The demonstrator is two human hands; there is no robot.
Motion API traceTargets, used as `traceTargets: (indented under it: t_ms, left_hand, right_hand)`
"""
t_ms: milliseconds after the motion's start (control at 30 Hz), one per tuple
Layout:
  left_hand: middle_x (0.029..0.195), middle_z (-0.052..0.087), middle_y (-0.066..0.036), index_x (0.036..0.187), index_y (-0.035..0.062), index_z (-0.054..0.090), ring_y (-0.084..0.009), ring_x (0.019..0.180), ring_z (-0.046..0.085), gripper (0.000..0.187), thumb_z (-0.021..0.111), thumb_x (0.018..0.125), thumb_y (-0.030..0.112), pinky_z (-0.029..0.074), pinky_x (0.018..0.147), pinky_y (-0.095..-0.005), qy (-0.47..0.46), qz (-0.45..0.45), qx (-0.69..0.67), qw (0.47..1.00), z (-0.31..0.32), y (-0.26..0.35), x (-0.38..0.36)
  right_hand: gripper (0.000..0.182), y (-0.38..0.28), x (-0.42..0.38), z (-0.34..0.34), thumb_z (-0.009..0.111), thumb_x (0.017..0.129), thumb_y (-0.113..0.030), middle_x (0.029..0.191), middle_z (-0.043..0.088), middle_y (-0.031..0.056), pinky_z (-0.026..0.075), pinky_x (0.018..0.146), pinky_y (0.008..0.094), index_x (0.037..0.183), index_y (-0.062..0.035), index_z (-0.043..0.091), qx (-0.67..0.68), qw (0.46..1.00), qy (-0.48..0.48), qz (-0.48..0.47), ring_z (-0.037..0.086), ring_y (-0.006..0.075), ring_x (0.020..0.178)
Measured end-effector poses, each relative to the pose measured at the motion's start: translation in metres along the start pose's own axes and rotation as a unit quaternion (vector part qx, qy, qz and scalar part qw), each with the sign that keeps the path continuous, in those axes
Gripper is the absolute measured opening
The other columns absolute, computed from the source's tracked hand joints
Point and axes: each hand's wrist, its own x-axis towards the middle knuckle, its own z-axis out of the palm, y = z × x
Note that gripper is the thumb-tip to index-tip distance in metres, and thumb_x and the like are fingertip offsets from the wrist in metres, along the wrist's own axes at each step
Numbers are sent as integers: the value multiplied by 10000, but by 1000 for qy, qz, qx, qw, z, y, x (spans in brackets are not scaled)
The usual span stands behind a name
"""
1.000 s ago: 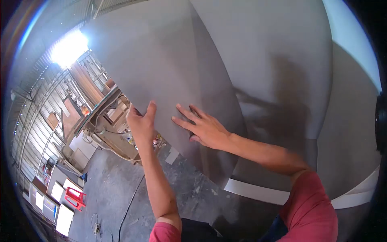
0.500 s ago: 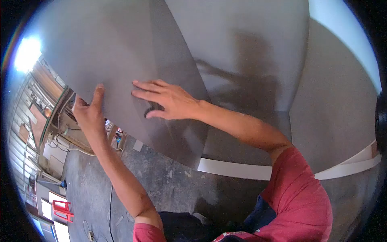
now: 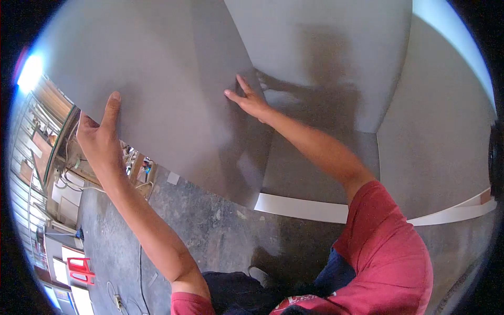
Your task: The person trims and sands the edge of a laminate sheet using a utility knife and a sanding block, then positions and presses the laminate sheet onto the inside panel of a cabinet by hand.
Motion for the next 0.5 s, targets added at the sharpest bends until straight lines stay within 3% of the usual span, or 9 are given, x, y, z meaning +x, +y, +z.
traceTargets:
  t_ms: [200, 300, 367, 500]
  left_hand:
    - [1079, 707, -116, 1151, -79, 658, -161, 968, 633, 397, 779, 887, 192, 475, 899, -287, -1, 16, -2, 1000, 1, 0, -1]
    - [1075, 708, -115, 1151, -78, 660, -159, 959, 635, 398, 774, 893, 203, 478, 895, -288, -2, 16, -29, 999, 2, -1, -1]
    - [1073, 709, -115, 1152, -76, 662, -159, 954, 636, 394, 771, 895, 201, 481, 891, -289, 2, 13, -12, 1000, 2, 2, -2]
    - [1066, 711, -112, 1150, -75, 666, -156, 941, 635, 371, 764, 900, 180, 488, 876, -291, -2, 17, -2, 1000, 1, 6, -3]
  right_hand:
    - [1052, 19, 11, 8, 546, 916, -694, 1688, -22, 134, 148, 1252, 449, 1620, -125, 10, 40, 999, -10, 5, 44, 317, 1553]
    - [1087, 23, 13, 5, 558, 896, -715, 1687, -59, 122, 216, 1225, 524, 1620, -147, -19, 46, 999, -21, -2, 34, 345, 1550]
    - [1126, 24, 12, 0, 568, 873, -740, 1685, -74, 119, 303, 1158, 620, 1617, -176, -61, 65, 994, -61, 61, 28, 371, 1545]
    - [1145, 31, 16, 10, 573, 860, -754, 1682, -82, 126, 372, 1079, 680, 1612, -204, -94, 72, 993, -48, 76, 33, 393, 1540]
